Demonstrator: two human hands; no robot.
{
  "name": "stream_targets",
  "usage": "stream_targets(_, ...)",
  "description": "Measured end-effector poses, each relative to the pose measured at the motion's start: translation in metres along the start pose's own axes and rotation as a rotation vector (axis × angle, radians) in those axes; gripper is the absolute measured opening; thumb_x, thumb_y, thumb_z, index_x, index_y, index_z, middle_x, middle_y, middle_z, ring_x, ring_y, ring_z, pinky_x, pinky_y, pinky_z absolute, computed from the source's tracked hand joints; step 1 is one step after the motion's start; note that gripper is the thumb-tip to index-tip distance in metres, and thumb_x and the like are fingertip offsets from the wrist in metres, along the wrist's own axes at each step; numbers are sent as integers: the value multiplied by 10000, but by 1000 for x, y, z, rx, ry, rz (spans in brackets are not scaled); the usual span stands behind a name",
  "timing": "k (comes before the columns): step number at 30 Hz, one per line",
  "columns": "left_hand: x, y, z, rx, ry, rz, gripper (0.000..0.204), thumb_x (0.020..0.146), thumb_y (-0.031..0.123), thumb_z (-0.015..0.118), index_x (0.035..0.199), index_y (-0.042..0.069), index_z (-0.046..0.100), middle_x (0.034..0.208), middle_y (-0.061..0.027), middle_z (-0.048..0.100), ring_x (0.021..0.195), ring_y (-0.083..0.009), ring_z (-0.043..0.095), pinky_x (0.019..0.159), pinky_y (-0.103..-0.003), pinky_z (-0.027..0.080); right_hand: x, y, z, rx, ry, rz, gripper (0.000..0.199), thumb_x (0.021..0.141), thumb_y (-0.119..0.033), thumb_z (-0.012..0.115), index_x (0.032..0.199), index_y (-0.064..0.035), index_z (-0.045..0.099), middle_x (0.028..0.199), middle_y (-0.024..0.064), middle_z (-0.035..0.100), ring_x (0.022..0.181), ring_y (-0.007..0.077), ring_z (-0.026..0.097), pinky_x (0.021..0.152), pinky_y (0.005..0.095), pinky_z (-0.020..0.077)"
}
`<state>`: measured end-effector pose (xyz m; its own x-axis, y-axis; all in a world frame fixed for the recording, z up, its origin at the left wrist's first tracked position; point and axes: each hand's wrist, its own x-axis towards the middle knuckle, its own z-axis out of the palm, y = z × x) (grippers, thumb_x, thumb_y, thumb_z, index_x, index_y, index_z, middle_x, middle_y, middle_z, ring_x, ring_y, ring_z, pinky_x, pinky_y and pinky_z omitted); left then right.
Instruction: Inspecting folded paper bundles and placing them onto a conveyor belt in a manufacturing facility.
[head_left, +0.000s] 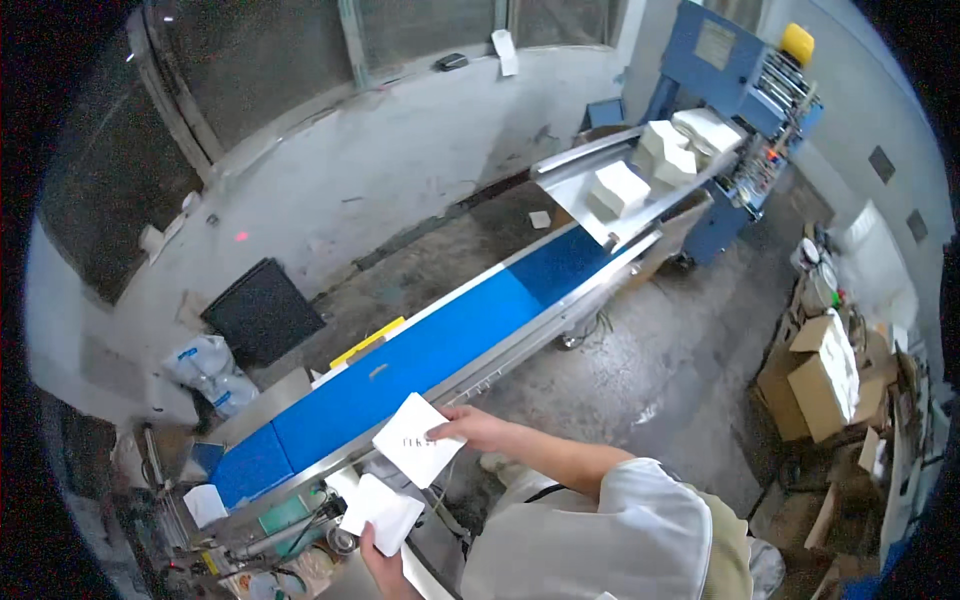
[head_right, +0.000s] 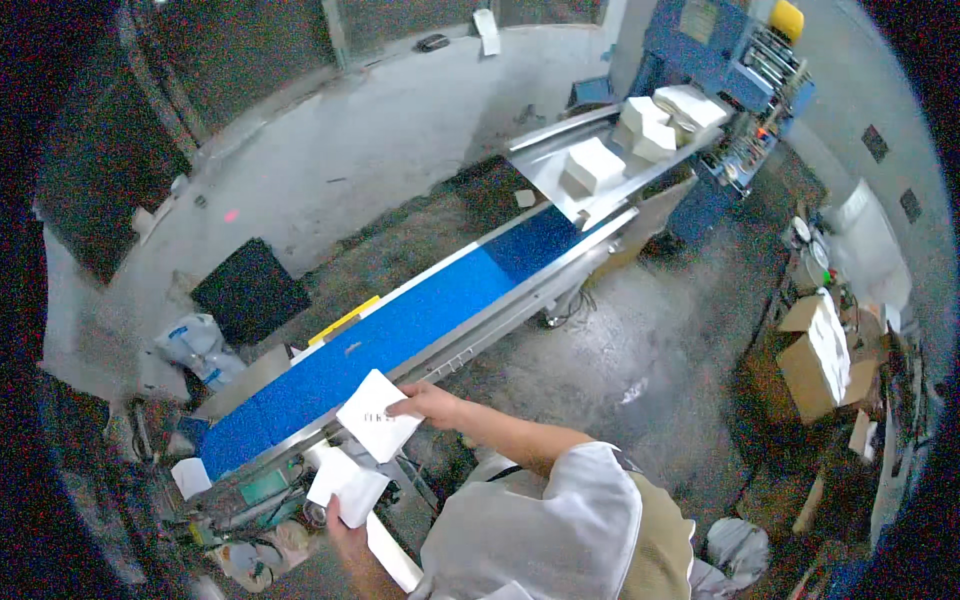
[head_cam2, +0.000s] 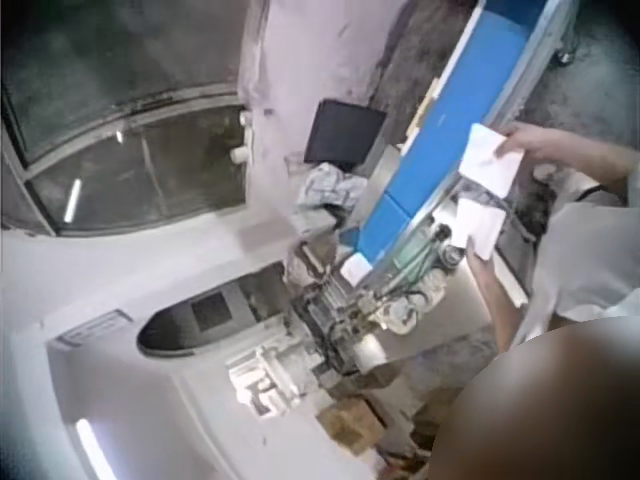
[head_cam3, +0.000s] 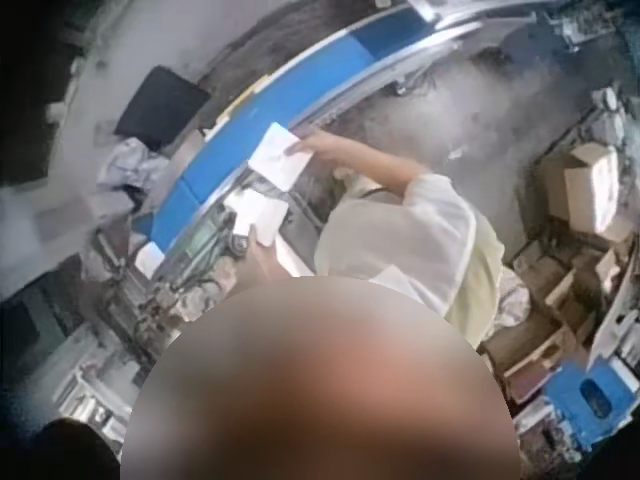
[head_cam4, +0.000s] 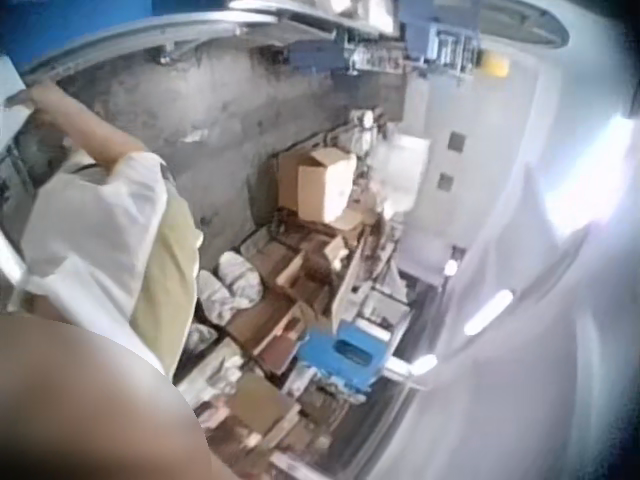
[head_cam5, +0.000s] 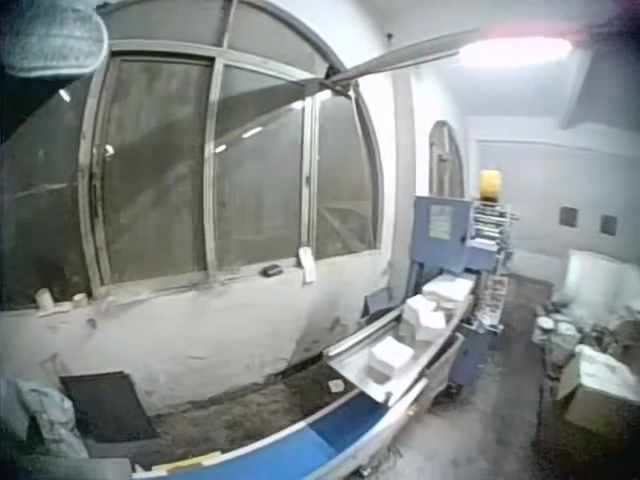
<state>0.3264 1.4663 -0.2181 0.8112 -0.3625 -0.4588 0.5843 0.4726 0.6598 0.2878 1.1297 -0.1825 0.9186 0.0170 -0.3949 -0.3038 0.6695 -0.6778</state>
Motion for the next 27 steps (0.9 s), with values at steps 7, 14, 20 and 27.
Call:
stream_targets(7,-19,-14,-20,61,-36,-51,477,896,269,560,1272,-17,493,1229,-149,579,1135,-293,573,965,-430,468,-38,41,1,71,123,3,366,836,-57,678,1179,19,577,1054,83,664,969,168,640,839,315,515)
stream_targets(14,-52,-5,-69,165,88,-80,464,861,184,602,1260,-24,488,1186,-155,587,1081,-283,591,954,-403,458,-48,68,16,61,151,-20,364,816,-118,701,1148,5,618,1024,93,692,890,181,670,770,318,524)
stream_targets(20,-80,23,-82,241,218,61,539,828,193,644,1271,-56,467,1124,-145,611,1029,-243,607,912,-346,479,-60,15,103,-439,7,161,494,754,-178,778,1173,1,588,1017,93,669,917,182,638,818,327,507)
stream_targets(27,-90,38,-1,266,3,34,457,812,186,692,1203,-7,553,1048,-97,661,944,-172,631,828,-311,499,-36,1,156,-890,-580,253,508,760,-150,797,1194,12,590,1015,59,669,924,114,601,807,267,494)
